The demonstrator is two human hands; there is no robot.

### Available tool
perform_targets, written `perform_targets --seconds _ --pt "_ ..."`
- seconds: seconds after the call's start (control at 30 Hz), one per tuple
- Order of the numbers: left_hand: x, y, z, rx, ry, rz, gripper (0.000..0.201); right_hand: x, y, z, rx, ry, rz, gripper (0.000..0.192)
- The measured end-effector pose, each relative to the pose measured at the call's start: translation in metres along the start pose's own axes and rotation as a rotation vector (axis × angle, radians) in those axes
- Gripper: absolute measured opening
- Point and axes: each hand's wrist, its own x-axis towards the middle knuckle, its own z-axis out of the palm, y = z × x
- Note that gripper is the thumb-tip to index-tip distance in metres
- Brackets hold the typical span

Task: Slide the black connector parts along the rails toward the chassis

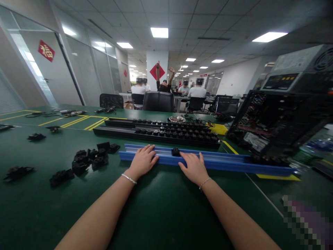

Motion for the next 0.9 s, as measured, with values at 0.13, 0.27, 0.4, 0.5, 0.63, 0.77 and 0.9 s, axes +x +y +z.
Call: perform_targets --seconds 0.13,0.27,0.4,0.5,0.63,0.77,0.9 --pt "0.0 0.005 0.001 -0.004 -0.003 0.013 0.035 0.0 -0.004 0.002 0.002 0.015 -0.016 0.046" --pt "0.001 0.011 0.002 -0.022 0.001 0.026 0.038 0.001 -0.006 0.003 0.005 0.02 -0.018 0.045" --pt "0.001 0.019 0.004 -0.024 0.012 0.059 0.044 0.0 -0.007 0.005 0.005 0.035 -0.03 0.045" --pt "0.001 0.027 0.007 -0.005 0.026 0.089 0.043 0.001 -0.007 0.007 -0.005 0.054 -0.032 0.044" --pt "0.001 0.037 0.009 0.026 0.041 0.124 0.044 0.001 -0.008 0.01 -0.012 0.076 -0.037 0.043" --pt "0.0 0.042 0.011 0.053 0.052 0.126 0.049 0.002 -0.009 0.012 -0.015 0.09 -0.049 0.043" --pt "0.0 0.044 0.011 0.066 0.043 0.145 0.045 0.002 -0.012 0.012 -0.041 0.089 -0.065 0.044"
